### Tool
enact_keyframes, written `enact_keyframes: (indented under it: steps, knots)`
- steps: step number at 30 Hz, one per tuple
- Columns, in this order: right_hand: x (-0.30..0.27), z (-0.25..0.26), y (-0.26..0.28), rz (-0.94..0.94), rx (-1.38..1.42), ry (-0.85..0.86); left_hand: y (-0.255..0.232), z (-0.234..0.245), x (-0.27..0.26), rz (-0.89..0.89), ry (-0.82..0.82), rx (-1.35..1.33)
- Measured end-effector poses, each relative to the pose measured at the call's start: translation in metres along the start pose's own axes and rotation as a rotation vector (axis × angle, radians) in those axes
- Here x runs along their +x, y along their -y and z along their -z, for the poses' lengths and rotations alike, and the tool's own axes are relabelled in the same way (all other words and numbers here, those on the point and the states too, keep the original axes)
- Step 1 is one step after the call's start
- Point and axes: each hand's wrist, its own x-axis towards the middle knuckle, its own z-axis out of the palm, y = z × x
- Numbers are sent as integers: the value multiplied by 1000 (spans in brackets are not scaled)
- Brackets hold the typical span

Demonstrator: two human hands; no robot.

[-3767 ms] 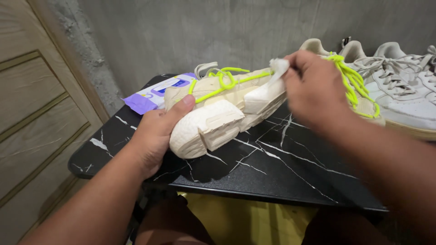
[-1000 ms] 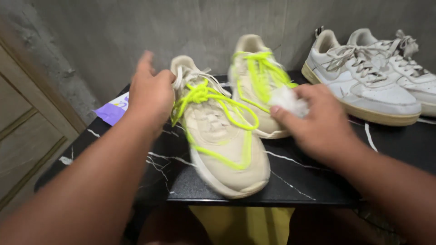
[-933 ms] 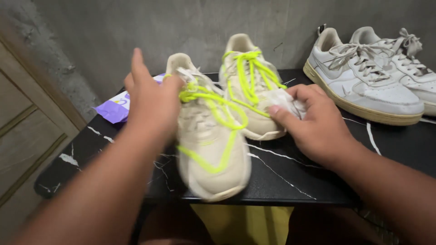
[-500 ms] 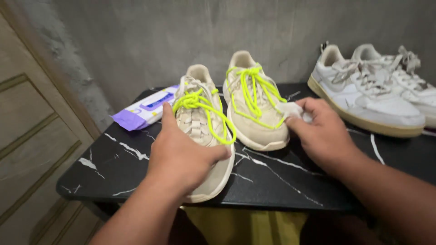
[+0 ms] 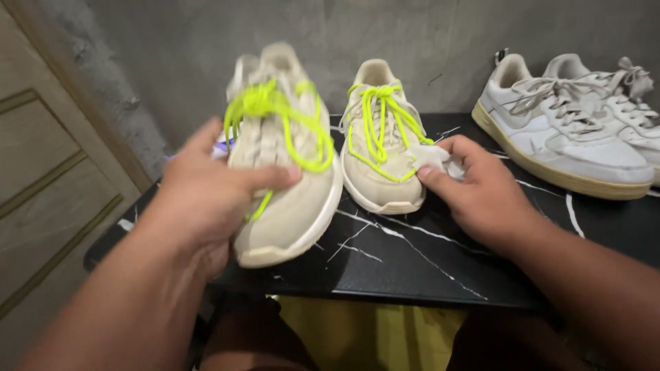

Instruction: The person ties the laces of a beige sneaker with neon green laces, then uses a wet wipe to clean the upper and sole of the sneaker. The person then wipes the table surface and briefly touches a second pair of white sneakers before ending the clip.

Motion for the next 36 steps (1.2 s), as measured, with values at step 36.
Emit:
enact_keyframes:
  steps: [36]
  knots:
    - [9, 35, -7, -168, 10, -165, 56, -103, 14, -404, 169, 744]
